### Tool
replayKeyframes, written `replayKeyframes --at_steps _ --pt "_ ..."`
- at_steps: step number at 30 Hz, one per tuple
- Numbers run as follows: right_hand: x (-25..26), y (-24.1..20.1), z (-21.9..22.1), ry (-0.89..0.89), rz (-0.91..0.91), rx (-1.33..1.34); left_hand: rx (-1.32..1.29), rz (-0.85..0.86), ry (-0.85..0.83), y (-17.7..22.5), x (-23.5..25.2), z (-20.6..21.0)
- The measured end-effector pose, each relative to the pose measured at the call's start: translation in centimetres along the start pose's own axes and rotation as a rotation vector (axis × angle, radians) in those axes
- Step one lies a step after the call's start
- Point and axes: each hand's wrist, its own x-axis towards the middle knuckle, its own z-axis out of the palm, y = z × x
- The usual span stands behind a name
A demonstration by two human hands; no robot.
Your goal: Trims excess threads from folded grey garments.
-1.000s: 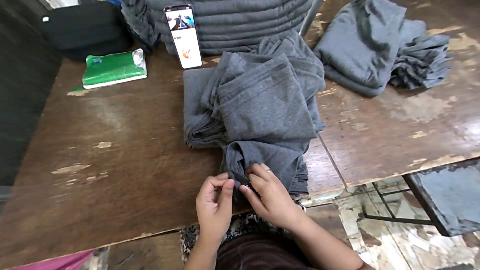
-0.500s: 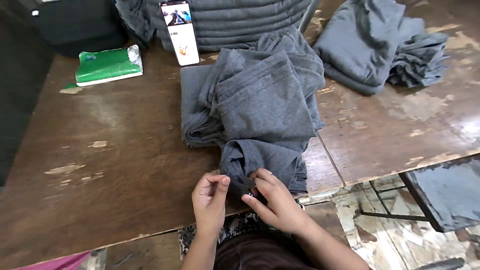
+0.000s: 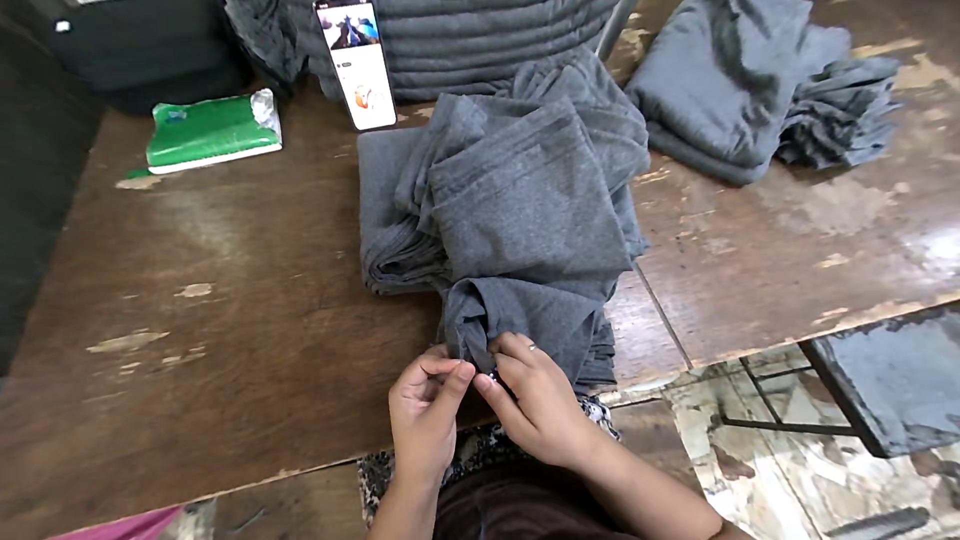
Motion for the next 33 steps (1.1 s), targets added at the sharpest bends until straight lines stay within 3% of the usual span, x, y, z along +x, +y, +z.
replayKeyframes --at_steps 12,17,20,23,26,33 --pt "1.2 -0.2 -0.3 -0.005 -0.008 0.004 0.09 0.131 -0.067 -0.2 0.0 -0.3" --pt "0.9 0.6 -1.7 -0.053 0.026 0.153 0.158 0.087 0.015 -0.1 -0.2 -0.5" --pt "0.1 1.8 -2.8 0.007 0.009 0.229 0.153 0.128 -0.063 -0.2 -0.2 -0.6" --pt "-0.8 3.1 -3.8 0.051 -0.035 0.296 0.462 0.284 -0.121 -1.1 -0.9 -1.3" --pt "-1.6 4.1 -4.2 0.038 -0.076 0.285 0.712 0.342 -0.095 -2.0 -2.2 -1.4" --pt "-2.1 3.9 -3.6 -0.061 -0.125 0.07 0.624 0.363 -0.099 -2.4 -2.1 -1.1"
